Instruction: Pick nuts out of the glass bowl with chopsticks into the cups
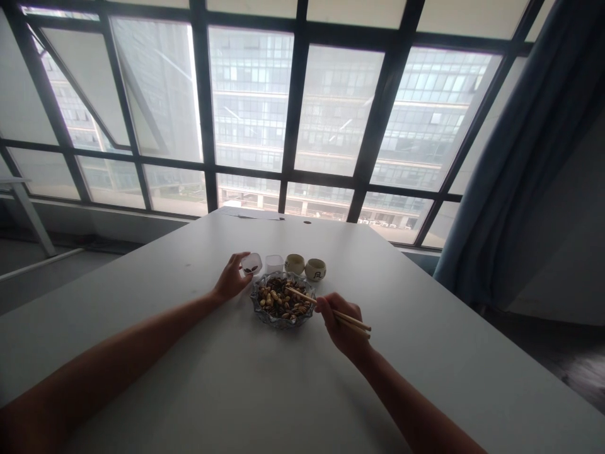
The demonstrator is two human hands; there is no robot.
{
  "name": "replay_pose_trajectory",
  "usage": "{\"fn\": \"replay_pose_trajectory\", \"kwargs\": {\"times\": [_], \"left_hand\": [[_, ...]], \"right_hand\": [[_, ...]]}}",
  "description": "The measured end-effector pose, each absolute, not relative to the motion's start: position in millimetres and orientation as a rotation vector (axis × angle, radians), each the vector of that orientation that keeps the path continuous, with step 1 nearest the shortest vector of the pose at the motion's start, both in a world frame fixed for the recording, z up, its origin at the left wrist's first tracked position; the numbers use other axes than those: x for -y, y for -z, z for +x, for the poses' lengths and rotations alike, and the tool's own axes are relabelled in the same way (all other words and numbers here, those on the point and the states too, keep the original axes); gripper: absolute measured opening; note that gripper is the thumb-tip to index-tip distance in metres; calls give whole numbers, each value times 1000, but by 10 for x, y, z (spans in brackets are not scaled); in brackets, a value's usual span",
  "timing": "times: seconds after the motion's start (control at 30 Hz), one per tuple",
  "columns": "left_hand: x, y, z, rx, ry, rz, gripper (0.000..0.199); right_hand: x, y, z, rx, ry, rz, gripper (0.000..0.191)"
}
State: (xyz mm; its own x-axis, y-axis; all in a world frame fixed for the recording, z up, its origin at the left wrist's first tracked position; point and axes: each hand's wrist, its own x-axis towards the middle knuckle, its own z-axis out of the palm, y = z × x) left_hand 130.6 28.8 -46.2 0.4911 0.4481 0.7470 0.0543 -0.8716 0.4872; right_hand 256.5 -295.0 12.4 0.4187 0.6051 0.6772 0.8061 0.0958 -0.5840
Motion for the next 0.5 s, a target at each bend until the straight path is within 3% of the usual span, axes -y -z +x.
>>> {"fn": "replay_pose_trajectory", "kwargs": {"times": [0.23,0.5], "left_hand": [[-278,446,1289,-312,-1405,2374,62],[-264,419,1275,-441,-1291,2311,51]], "right_hand": [[3010,-188,2531,1350,314,-1586,35],[3014,-200,2504,1309,249,-1578,39]]}}
